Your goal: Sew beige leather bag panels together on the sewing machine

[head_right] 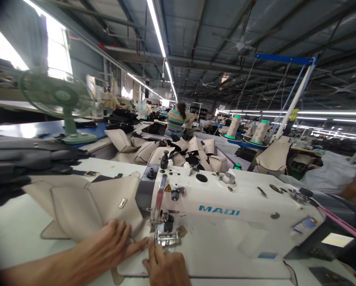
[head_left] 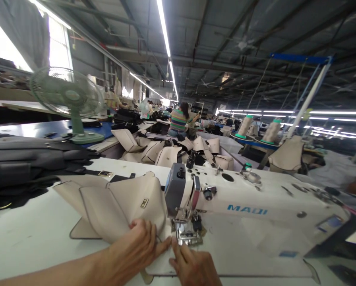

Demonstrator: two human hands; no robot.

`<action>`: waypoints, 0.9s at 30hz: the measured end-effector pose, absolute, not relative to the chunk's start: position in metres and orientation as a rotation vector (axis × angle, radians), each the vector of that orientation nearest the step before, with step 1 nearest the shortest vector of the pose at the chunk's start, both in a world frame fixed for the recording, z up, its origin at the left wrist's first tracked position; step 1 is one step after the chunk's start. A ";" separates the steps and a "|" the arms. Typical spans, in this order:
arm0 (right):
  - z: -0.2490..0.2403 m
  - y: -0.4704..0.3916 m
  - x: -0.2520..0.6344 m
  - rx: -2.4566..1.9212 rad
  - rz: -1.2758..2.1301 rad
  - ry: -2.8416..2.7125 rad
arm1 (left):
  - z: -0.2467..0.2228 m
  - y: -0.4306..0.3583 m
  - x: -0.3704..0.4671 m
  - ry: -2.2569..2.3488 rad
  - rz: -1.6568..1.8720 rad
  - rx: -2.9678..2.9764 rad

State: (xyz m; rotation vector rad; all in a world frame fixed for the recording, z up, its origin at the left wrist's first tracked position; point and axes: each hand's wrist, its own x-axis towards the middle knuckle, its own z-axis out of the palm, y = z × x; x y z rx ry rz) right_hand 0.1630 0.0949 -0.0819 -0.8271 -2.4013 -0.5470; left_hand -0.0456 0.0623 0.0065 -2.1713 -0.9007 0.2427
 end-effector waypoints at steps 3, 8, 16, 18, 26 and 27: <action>-0.082 0.096 0.161 -0.862 -0.530 -2.417 | -0.011 0.077 -0.045 -0.918 0.261 -2.154; -0.081 0.098 0.157 -0.901 -0.516 -2.434 | -0.020 0.090 -0.047 -0.951 0.204 -2.194; -0.077 0.097 0.157 -0.902 -0.530 -2.391 | -0.012 0.095 -0.044 -0.973 0.311 -2.183; -0.081 0.098 0.158 -0.896 -0.568 -2.401 | -0.011 0.095 -0.044 -0.969 0.297 -2.182; -0.094 0.102 0.164 -0.872 -0.617 -2.449 | -0.007 0.096 -0.036 -1.017 0.483 -2.191; -0.094 0.103 0.164 -0.867 -0.619 -2.442 | -0.007 0.097 -0.035 -1.023 0.494 -2.200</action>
